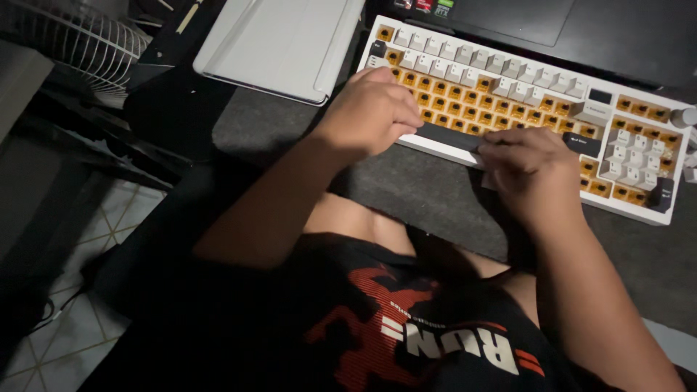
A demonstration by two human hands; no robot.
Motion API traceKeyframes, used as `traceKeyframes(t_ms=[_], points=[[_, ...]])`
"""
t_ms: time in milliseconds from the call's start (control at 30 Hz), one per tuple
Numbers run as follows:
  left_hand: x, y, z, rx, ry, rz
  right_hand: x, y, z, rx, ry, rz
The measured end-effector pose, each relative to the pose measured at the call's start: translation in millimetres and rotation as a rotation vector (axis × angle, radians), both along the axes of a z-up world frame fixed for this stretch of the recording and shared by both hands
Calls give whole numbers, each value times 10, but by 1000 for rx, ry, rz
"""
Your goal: The person assembles a mechanical keyboard by hand, picking up individual keycaps from a pile and pressing them onto the corresponding switches on the keyboard base.
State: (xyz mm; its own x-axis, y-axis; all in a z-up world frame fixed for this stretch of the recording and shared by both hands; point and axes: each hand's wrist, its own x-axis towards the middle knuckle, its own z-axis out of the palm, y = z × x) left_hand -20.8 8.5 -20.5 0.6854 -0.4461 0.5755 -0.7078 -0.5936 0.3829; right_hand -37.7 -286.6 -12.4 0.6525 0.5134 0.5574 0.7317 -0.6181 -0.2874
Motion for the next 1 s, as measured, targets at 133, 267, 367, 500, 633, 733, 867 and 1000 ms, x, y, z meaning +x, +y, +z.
traceKeyframes(t_ms=[133, 267, 367, 500, 633, 733, 867, 1000], points=[[-27, -6, 21, 39, -86, 34, -31, -45, -65, -37, -146, -22], [-130, -42, 87, 54, -9, 46, -148, -81, -102, -92, -266, -119], [-197, -121, 101, 116, -146, 33, -222, -67, -64, -189, -313, -175], [-293, -298, 47, 169, -200, 51, -249, -5, 26, -179, -273, -163], [-380, -480, 28, 182, -266, 82, -275, 108, 70, -161, -333, -128], [-486, -549, 42, 161, -198, 108, -278, 155, 79, -153, -288, -77], [-439, -526, 55, 155, -156, 71, -252, 148, 65, -157, -225, -74], [-479, -544, 63, 156, -187, 109, -228, 119, 63, -110, -190, -44]])
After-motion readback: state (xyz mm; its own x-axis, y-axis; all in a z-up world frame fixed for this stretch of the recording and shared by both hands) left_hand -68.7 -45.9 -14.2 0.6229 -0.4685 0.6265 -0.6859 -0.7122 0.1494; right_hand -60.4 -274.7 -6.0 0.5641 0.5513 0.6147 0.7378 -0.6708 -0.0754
